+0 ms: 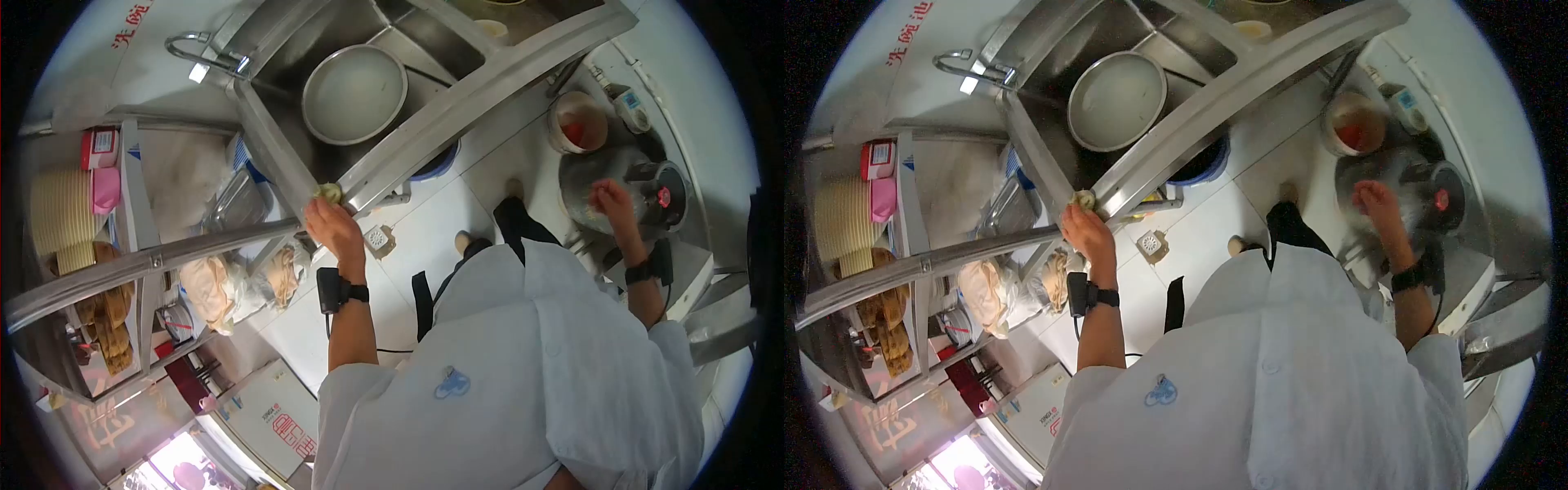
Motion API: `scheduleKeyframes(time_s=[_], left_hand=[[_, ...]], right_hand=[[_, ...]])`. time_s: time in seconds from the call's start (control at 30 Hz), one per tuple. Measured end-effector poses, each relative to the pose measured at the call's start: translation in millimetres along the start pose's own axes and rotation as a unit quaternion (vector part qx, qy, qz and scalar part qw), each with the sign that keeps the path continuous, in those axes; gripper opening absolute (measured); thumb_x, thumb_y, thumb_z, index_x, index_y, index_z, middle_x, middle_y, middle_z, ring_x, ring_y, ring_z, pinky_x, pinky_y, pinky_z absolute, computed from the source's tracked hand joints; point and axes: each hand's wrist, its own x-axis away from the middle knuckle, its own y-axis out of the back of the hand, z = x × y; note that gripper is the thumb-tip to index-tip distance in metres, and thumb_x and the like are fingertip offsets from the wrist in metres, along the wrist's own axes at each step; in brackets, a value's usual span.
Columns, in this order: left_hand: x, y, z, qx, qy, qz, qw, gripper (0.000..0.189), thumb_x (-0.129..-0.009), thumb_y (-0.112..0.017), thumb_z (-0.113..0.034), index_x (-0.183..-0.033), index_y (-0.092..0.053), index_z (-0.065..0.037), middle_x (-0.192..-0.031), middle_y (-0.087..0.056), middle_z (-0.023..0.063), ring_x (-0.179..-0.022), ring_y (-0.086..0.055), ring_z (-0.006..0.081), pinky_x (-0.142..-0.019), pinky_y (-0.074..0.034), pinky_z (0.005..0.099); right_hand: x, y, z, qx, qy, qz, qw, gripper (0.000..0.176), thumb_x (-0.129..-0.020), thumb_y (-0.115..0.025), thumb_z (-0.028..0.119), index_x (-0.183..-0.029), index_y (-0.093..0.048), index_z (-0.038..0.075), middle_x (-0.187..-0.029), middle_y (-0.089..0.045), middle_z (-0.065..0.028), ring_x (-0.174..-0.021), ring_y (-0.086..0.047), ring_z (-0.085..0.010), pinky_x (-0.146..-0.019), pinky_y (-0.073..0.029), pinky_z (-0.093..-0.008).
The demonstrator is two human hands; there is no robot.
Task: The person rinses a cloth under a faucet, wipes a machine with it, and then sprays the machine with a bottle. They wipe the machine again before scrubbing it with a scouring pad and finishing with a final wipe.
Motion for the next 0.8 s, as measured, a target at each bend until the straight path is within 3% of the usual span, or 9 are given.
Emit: scheduleKeyframes(time_s=[0.07,0.1,0.17,0.23,0.37,0.43,0.5,0.63,0.8], left_hand=[[-6.6,-9.2,-23.2,0.022,-0.047,-0.008,0.999,0.035,-0.076,-0.048,-0.006,-0.109,-0.044,0.005,-0.109,-0.046,0.0224,-0.103,-0.042,0.0369,-0.088,-0.031,0.0456],[-21.4,3.3,-49.6,0.073,0.035,0.119,0.99,0.038,-0.073,-0.05,-0.006,-0.109,-0.043,0.006,-0.108,-0.046,0.0226,-0.101,-0.043,0.0378,-0.087,-0.032,0.0457],[-24.5,-24.5,-84.5,0.085,-0.025,0.072,0.993,0.04,-0.072,-0.052,-0.005,-0.109,-0.043,0.006,-0.108,-0.046,0.0227,-0.099,-0.044,0.0383,-0.086,-0.033,0.0445],[-37.5,-34.3,-137.7,0.105,-0.121,0.031,0.987,0.041,-0.071,-0.052,-0.003,-0.11,-0.042,0.006,-0.108,-0.046,0.0227,-0.098,-0.044,0.0384,-0.086,-0.034,0.0434],[-59.1,-65.3,-239.9,0.146,-0.213,0.103,0.961,0.042,-0.072,-0.052,-0.002,-0.112,-0.04,0.007,-0.111,-0.044,0.0231,-0.101,-0.044,0.0375,-0.088,-0.034,0.0428],[-73.3,-81.4,-287.5,0.164,-0.315,0.113,0.928,0.044,-0.074,-0.052,-0.003,-0.114,-0.037,0.006,-0.115,-0.041,0.0233,-0.105,-0.041,0.0373,-0.091,-0.032,0.0426],[-90.3,-96.7,-336.1,0.175,-0.345,0.126,0.914,0.046,-0.074,-0.051,-0.003,-0.116,-0.034,0.007,-0.118,-0.038,0.0237,-0.109,-0.038,0.0372,-0.092,-0.031,0.0429],[-125.9,-135.1,-438.9,0.182,-0.402,0.144,0.886,0.048,-0.075,-0.052,-0.005,-0.117,-0.032,0.009,-0.117,-0.036,0.0256,-0.109,-0.036,0.0381,-0.092,-0.03,0.044],[-166.8,-177.9,-549.9,0.207,-0.451,0.156,0.854,0.049,-0.075,-0.052,-0.008,-0.116,-0.032,0.011,-0.117,-0.036,0.0279,-0.108,-0.036,0.0407,-0.093,-0.03,0.0444]], right_hand=[[2.3,7.1,-10.6,0.008,0.002,-0.026,1.0,0.018,-0.084,-0.047,0.015,-0.097,-0.054,0.004,-0.079,-0.057,-0.001,-0.072,-0.052,-0.0092,-0.065,-0.042,-0.0235],[11.3,1.6,0.6,0.01,0.037,-0.013,0.999,0.018,-0.084,-0.048,0.016,-0.097,-0.055,0.005,-0.08,-0.058,-0.0016,-0.073,-0.053,-0.0101,-0.067,-0.043,-0.0234],[11.2,5.3,-5.8,0.005,-0.023,-0.06,0.998,0.017,-0.083,-0.047,0.014,-0.095,-0.054,0.004,-0.08,-0.058,-0.0027,-0.073,-0.054,-0.0114,-0.066,-0.044,-0.0241],[8.6,9.5,1.5,-0.023,-0.031,-0.038,0.999,0.016,-0.083,-0.045,0.011,-0.094,-0.053,0.002,-0.079,-0.058,-0.0029,-0.073,-0.054,-0.0104,-0.066,-0.044,-0.0243],[0.9,34.7,-3.8,-0.068,-0.018,-0.07,0.995,0.016,-0.083,-0.044,0.01,-0.094,-0.053,0.002,-0.078,-0.058,-0.0022,-0.073,-0.055,-0.0097,-0.065,-0.044,-0.0238],[-2.3,47.9,-8.0,-0.089,-0.02,-0.087,0.992,0.016,-0.084,-0.044,0.01,-0.094,-0.053,0.003,-0.078,-0.058,-0.002,-0.073,-0.055,-0.0095,-0.064,-0.043,-0.0235],[-5.7,63.1,-13.6,-0.125,-0.055,-0.155,0.978,0.016,-0.084,-0.043,0.01,-0.093,-0.053,0.003,-0.078,-0.058,-0.0017,-0.073,-0.055,-0.0095,-0.064,-0.043,-0.0232],[-24.2,96.8,-32.5,-0.186,-0.075,-0.2,0.959,0.017,-0.084,-0.041,0.008,-0.093,-0.054,0.003,-0.078,-0.058,-0.002,-0.071,-0.055,-0.0094,-0.064,-0.043,-0.0227],[-53.1,134.4,-48.1,-0.211,-0.047,-0.243,0.946,0.016,-0.085,-0.043,0.007,-0.094,-0.054,0.002,-0.078,-0.06,-0.0028,-0.072,-0.055,-0.0094,-0.063,-0.043,-0.022]])
